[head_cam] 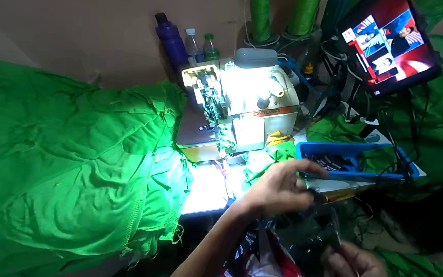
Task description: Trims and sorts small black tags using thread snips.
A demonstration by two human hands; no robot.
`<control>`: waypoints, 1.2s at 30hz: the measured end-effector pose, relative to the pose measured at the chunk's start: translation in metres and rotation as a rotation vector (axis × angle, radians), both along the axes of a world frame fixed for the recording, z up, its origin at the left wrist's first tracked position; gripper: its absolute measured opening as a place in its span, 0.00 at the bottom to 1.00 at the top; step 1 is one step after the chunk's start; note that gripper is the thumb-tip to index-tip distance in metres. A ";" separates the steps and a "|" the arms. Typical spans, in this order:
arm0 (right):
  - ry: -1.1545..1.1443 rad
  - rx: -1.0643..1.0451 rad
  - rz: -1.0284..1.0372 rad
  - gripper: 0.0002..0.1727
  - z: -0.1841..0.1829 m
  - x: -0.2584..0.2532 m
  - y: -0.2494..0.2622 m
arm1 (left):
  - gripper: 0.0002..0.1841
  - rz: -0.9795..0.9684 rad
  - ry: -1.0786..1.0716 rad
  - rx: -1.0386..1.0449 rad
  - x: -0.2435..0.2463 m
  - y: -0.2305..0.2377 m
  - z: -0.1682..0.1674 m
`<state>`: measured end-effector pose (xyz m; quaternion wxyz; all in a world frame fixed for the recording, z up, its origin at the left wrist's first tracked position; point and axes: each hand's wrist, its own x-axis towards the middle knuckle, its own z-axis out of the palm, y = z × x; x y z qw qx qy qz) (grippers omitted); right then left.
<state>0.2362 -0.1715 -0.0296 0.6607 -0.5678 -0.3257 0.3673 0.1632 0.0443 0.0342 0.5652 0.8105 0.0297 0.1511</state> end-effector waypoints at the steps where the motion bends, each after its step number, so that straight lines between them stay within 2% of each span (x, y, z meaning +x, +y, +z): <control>1: -0.039 0.024 -0.047 0.07 0.005 0.000 0.006 | 0.22 -0.014 -0.026 -0.076 -0.016 -0.009 -0.003; 5: -0.145 0.046 -0.023 0.08 0.022 -0.008 0.028 | 0.23 -0.028 -0.130 -0.188 -0.055 -0.025 -0.021; 12: -0.147 0.056 0.100 0.09 0.026 -0.023 0.045 | 0.20 0.011 -0.189 -0.142 -0.084 -0.023 -0.018; 15: -0.200 0.108 0.110 0.08 0.028 -0.027 0.050 | 0.18 0.047 -0.219 -0.075 -0.089 -0.022 -0.017; 18: -0.214 0.183 0.070 0.09 0.034 -0.030 0.055 | 0.18 0.076 -0.243 -0.100 -0.095 -0.024 -0.017; 21: -0.218 0.245 -0.022 0.12 0.041 -0.028 0.061 | 0.22 0.121 -0.233 -0.038 -0.102 -0.029 -0.020; 24: -0.221 0.274 -0.065 0.12 0.047 -0.028 0.066 | 0.33 0.224 -0.247 0.062 -0.106 -0.038 -0.027; 26: -0.219 0.271 -0.069 0.13 0.049 -0.031 0.068 | 0.38 0.302 -0.267 0.131 -0.107 -0.043 -0.031; 32: -0.196 0.253 -0.104 0.13 0.049 -0.036 0.072 | 0.30 0.426 -0.356 0.214 -0.109 -0.048 -0.032; 36: -0.194 0.230 -0.104 0.14 0.051 -0.038 0.074 | 0.26 0.375 -0.378 0.062 -0.116 -0.045 -0.032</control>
